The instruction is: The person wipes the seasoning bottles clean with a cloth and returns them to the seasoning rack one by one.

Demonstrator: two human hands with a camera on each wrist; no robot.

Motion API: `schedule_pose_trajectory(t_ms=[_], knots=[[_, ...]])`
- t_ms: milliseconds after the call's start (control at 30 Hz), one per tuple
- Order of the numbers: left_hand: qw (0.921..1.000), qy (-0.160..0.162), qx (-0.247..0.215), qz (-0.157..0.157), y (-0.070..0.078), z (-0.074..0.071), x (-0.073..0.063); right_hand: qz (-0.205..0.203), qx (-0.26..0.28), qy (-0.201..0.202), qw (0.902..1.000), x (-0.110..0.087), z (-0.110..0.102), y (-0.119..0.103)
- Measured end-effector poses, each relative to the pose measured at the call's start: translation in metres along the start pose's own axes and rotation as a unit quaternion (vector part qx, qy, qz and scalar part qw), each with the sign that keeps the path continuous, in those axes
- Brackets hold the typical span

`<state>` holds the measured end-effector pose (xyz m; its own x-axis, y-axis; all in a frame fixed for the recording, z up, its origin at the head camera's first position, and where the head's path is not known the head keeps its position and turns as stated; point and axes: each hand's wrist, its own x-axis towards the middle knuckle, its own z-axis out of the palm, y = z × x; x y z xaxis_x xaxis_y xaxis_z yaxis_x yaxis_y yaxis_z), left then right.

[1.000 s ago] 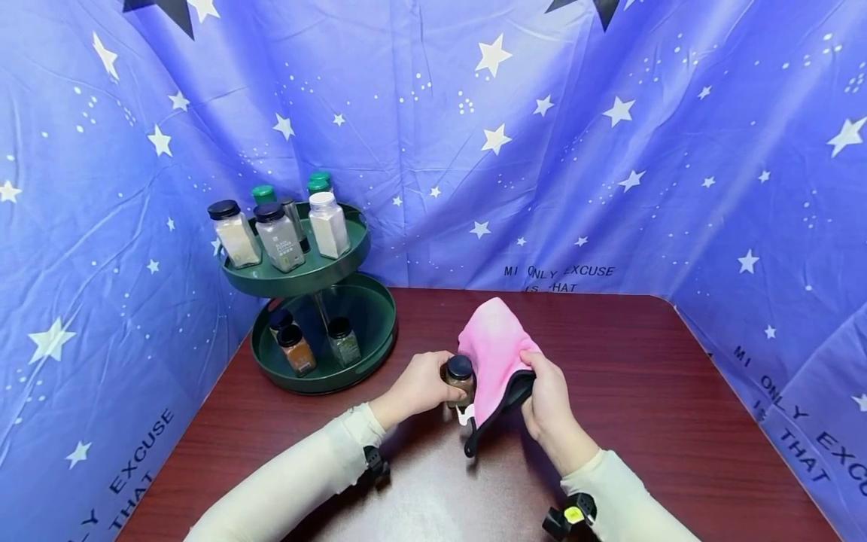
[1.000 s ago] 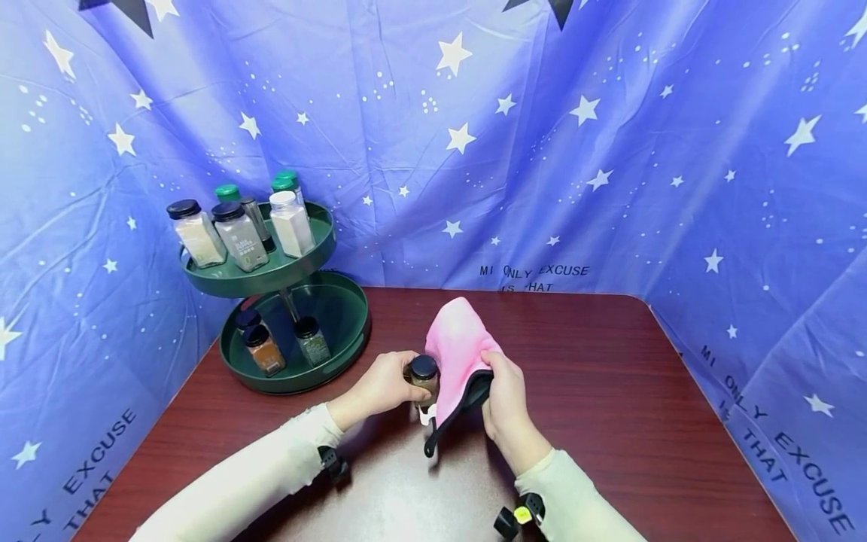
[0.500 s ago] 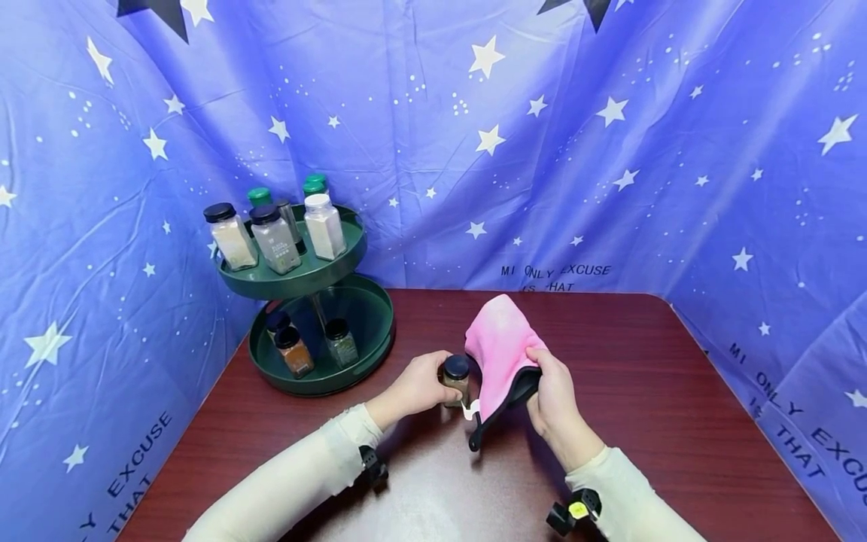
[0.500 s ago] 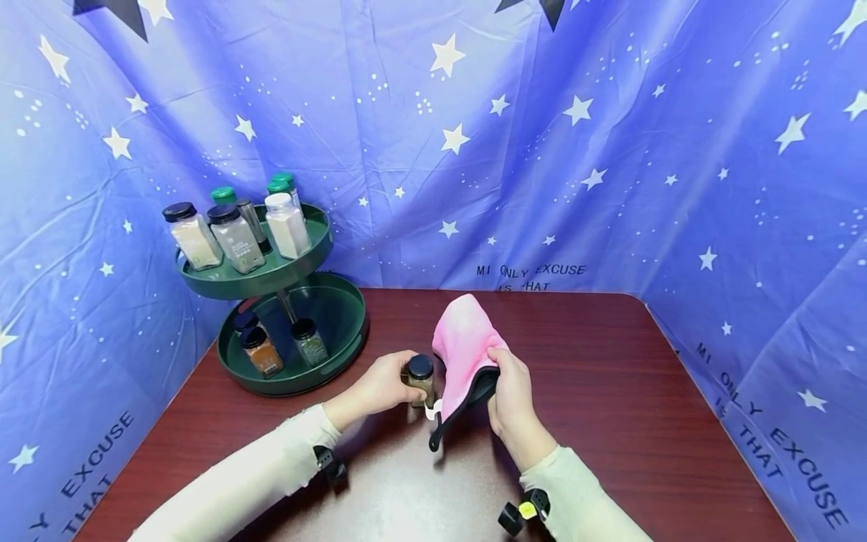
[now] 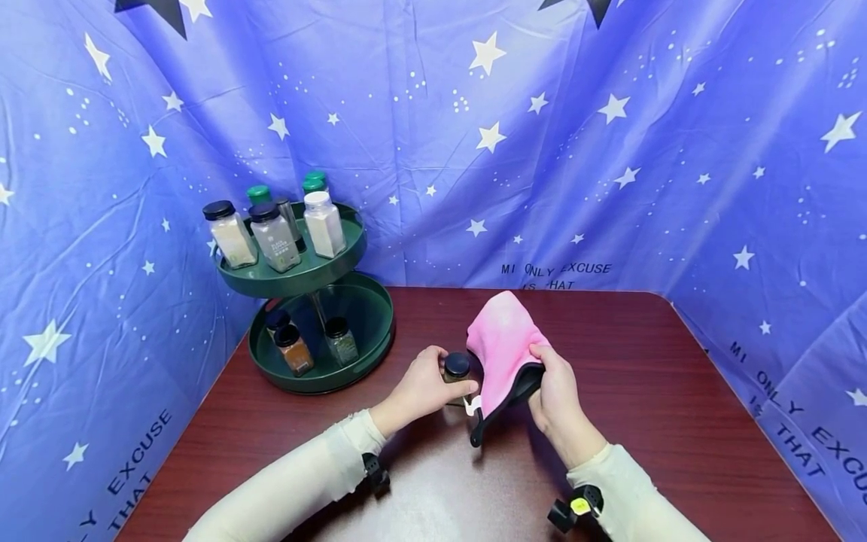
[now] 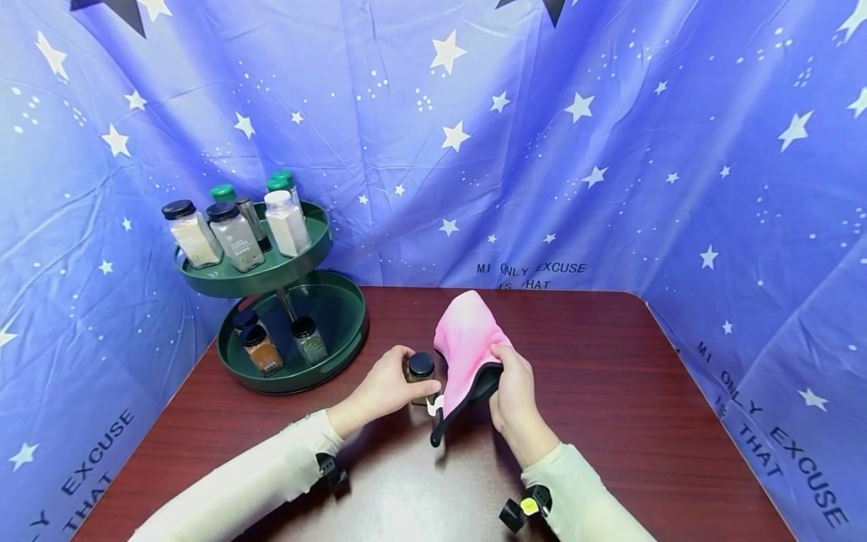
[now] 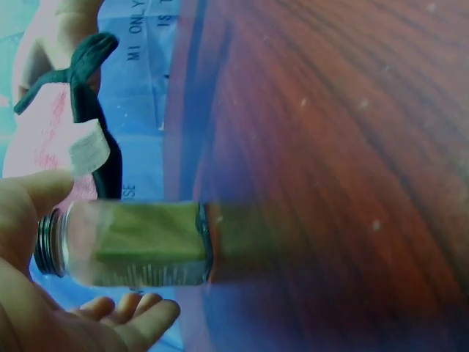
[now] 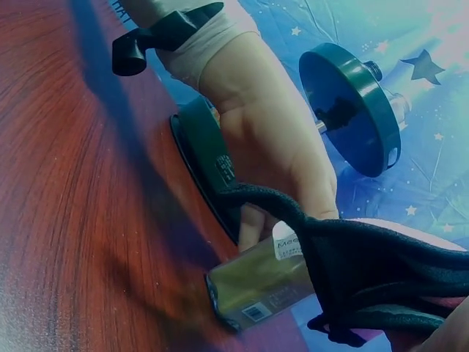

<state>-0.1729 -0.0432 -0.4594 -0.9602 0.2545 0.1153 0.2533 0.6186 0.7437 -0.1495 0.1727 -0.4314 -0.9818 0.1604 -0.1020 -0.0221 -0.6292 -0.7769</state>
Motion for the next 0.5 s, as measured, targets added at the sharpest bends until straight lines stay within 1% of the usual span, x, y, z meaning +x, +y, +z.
schedule_pose_trajectory(t_ms=[133,267,400,500], knots=[[0.9997,0.022,0.005,-0.007,-0.0009,0.0056,-0.0024,-0.003,0.002,-0.003,1.0,-0.0006,0.0002,-0.0014],[0.9994,0.032,0.003,-0.012,-0.0008,0.0077,-0.0037,-0.001,0.007,-0.002,1.0,-0.0015,-0.0001,-0.0015],[0.9995,0.03,0.005,-0.006,0.0004,0.006,-0.0041,-0.002,0.012,-0.002,0.9999,-0.0023,-0.0001,-0.001],[0.9997,0.025,0.007,0.004,0.0009,0.0035,-0.0034,-0.006,0.009,0.0,0.9999,-0.0025,0.0005,-0.0005]])
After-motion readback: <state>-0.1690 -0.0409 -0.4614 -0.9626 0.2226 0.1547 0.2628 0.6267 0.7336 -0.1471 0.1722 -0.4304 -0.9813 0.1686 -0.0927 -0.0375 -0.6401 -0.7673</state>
